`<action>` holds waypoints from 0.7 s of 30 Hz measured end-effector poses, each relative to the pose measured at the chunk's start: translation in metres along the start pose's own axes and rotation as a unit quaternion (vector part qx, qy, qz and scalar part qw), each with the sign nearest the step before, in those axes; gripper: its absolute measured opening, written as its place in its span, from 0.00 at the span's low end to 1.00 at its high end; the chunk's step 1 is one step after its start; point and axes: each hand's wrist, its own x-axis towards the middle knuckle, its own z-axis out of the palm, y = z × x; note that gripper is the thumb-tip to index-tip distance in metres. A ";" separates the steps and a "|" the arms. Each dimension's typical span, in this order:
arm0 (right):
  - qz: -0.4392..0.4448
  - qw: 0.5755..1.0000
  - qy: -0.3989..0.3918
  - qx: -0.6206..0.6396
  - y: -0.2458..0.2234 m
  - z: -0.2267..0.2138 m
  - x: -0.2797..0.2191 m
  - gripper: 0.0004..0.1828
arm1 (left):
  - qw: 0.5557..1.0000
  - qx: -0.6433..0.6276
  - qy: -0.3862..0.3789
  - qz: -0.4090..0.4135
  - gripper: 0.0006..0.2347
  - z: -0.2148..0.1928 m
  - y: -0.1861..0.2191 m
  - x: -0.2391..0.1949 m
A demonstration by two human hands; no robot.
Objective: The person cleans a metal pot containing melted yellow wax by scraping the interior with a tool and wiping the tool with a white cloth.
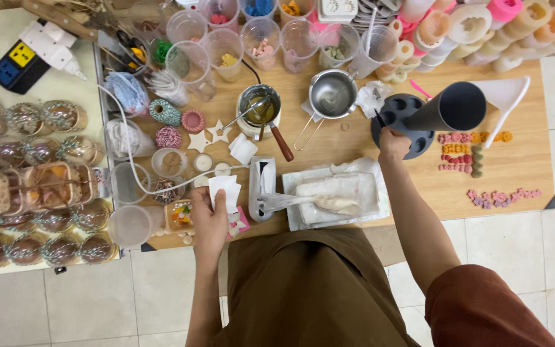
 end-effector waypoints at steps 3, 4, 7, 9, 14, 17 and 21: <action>-0.027 0.984 -0.020 -0.174 -0.013 -0.005 -0.015 0.13 | 1.000 -0.010 -0.001 0.016 0.08 0.001 0.004 0.000; -0.038 0.971 -0.033 -0.234 -0.019 -0.005 -0.019 0.13 | 1.000 -0.009 0.003 0.027 0.08 0.001 0.005 0.002; -0.015 0.930 -0.076 -0.359 -0.038 0.000 -0.024 0.15 | 0.998 -0.002 0.010 0.054 0.08 0.000 0.011 0.010; -0.039 0.923 -0.090 -0.373 -0.041 0.001 -0.026 0.19 | 0.998 0.004 0.005 0.063 0.08 -0.002 0.018 0.016; -0.036 0.913 -0.127 -0.387 -0.043 0.001 -0.015 0.23 | 0.994 0.069 0.027 0.077 0.08 -0.002 0.034 0.031; -0.040 0.908 -0.132 -0.397 -0.049 0.002 -0.013 0.20 | 0.989 0.085 0.042 0.111 0.08 0.001 0.037 0.038; -0.091 0.911 -0.146 -0.374 -0.068 -0.002 -0.028 0.17 | 0.994 0.079 0.074 -0.002 0.09 0.005 0.026 0.058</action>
